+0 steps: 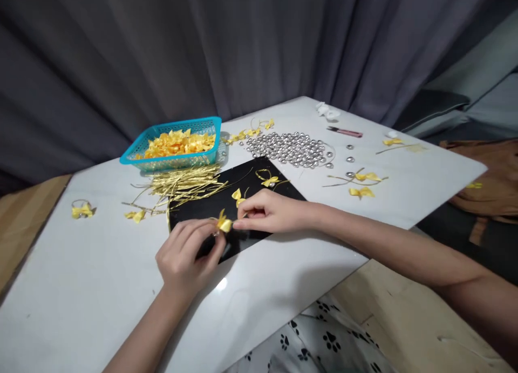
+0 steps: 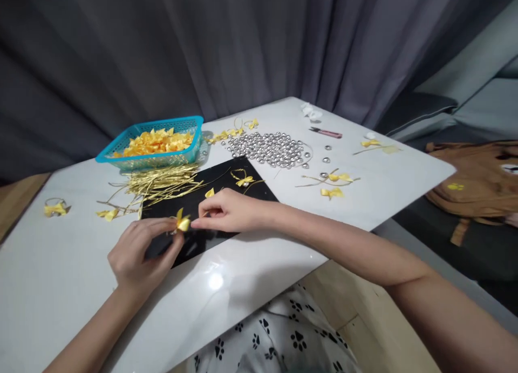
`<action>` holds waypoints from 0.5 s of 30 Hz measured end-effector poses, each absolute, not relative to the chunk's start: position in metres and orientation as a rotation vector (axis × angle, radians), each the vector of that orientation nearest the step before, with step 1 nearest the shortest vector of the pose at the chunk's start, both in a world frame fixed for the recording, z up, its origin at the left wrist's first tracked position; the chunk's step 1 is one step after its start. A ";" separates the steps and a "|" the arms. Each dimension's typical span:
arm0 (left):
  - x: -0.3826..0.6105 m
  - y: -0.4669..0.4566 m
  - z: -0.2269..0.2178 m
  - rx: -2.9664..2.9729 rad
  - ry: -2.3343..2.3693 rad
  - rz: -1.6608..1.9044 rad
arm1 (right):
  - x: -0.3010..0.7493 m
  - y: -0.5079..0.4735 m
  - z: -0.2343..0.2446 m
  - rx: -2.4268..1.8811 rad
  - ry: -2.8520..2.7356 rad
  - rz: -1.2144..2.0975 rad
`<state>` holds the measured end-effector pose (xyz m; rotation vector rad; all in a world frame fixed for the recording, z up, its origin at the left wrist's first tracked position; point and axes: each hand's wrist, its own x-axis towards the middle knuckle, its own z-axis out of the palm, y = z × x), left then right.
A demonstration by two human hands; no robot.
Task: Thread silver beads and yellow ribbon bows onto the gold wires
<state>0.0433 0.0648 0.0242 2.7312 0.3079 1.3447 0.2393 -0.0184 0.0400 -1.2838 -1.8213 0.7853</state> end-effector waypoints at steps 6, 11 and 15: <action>0.048 0.066 0.024 2.161 0.572 0.817 | 0.313 -0.017 0.066 -1.590 -1.669 0.973; 0.052 0.062 0.027 1.936 0.577 0.558 | 0.355 -0.035 0.071 -1.808 -1.525 0.827; 0.053 0.056 0.026 1.755 0.688 0.544 | 0.392 -0.073 0.076 -1.958 -1.359 0.603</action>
